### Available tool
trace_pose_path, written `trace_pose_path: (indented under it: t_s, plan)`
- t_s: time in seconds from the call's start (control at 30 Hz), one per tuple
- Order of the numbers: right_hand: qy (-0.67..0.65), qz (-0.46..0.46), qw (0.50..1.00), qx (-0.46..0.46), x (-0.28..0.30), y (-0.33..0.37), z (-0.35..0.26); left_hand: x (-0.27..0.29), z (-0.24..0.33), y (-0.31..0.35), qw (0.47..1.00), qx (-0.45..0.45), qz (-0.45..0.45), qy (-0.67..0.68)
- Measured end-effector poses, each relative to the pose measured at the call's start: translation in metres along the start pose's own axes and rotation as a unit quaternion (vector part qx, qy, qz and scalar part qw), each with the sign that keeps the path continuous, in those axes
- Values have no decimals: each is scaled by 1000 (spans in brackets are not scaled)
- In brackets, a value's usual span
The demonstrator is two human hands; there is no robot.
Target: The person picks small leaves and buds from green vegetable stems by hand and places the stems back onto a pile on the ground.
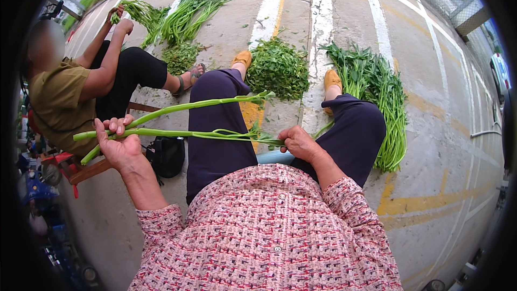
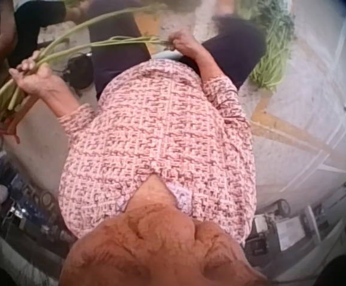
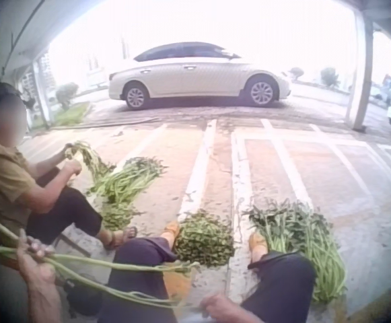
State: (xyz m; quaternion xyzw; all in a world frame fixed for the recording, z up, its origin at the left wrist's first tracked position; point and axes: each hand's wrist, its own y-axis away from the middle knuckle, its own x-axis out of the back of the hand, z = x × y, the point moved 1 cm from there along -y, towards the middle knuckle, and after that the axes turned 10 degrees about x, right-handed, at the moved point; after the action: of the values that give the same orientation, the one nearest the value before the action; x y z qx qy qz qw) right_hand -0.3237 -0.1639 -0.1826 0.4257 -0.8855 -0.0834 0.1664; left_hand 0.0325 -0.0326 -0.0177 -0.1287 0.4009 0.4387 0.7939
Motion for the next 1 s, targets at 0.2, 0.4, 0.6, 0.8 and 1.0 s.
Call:
trace_pose_path:
  t_s: [0.2, 0.4, 0.6, 0.8, 1.0]
  plan:
    - [83, -15, 995, 46, -2, -3, 11, -5, -6, 5, 1000, 9, 21, 5]
    - [-7, 34, 996, -87, -2, -2, -3, 3, -7, 2, 999, 23, 35, 17]
    - [-139, 85, 975, -150, 5, -5, 16, 9, 12, -6, 999, -14, 24, 18]
    - [-127, 46, 987, -82, -1, -7, 14, 6, 13, -4, 998, -21, 47, 22]
    - [-97, 3, 995, -17, -5, -8, 11, 9, 13, -8, 998, -9, 56, 34]
